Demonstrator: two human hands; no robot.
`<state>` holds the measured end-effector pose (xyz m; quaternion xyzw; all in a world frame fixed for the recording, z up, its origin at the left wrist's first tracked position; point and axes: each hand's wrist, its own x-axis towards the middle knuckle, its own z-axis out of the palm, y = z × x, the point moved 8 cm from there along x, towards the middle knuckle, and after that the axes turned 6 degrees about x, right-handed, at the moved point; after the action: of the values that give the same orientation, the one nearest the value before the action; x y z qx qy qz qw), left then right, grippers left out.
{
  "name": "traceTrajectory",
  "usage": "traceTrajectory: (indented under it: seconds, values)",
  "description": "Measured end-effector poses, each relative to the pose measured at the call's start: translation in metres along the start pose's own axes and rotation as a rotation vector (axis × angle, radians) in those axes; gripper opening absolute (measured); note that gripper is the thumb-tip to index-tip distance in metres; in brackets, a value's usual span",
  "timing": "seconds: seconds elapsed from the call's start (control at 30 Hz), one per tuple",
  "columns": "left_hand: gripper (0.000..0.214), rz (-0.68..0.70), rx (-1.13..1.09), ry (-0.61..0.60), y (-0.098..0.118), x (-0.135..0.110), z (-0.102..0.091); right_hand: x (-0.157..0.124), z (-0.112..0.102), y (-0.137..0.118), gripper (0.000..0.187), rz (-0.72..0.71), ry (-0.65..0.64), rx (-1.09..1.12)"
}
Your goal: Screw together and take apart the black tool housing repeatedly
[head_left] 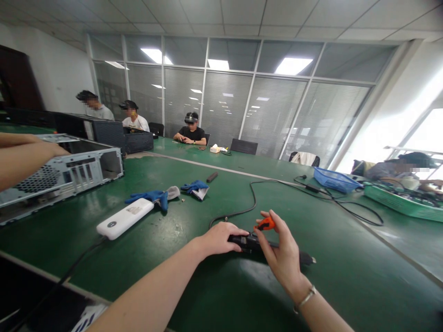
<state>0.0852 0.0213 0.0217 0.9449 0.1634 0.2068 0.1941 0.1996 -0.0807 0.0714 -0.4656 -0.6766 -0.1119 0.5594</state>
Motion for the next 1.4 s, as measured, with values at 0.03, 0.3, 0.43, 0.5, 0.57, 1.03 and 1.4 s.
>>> traceTrajectory:
  seconds: [0.03,0.3,0.43,0.5,0.57,1.03,1.4]
  values:
    - [0.055,0.001,0.001,-0.001,0.0,0.0,0.0,0.0,-0.002,0.0,0.054,-0.017,0.02,-0.024]
    - [0.054,-0.009,-0.01,-0.002,-0.001,0.0,0.001,-0.002,0.009,0.004,0.06,0.051,-0.076,0.044]
    - [0.054,-0.003,0.004,-0.003,-0.001,0.0,0.001,0.0,0.001,-0.001,0.054,-0.038,0.0,-0.08]
    - [0.055,-0.003,0.007,-0.001,-0.001,0.0,0.001,-0.001,-0.001,0.0,0.052,-0.059,0.019,-0.113]
    - [0.055,-0.007,0.005,-0.001,-0.001,0.001,0.001,-0.003,0.001,0.0,0.053,-0.058,-0.004,-0.108]
    - [0.055,-0.012,0.025,0.001,-0.002,0.0,0.002,-0.007,0.006,0.001,0.057,-0.094,-0.022,-0.124]
    - [0.053,-0.014,0.006,-0.011,0.003,0.0,-0.001,-0.001,-0.001,-0.013,0.052,-0.201,0.03,-0.144]
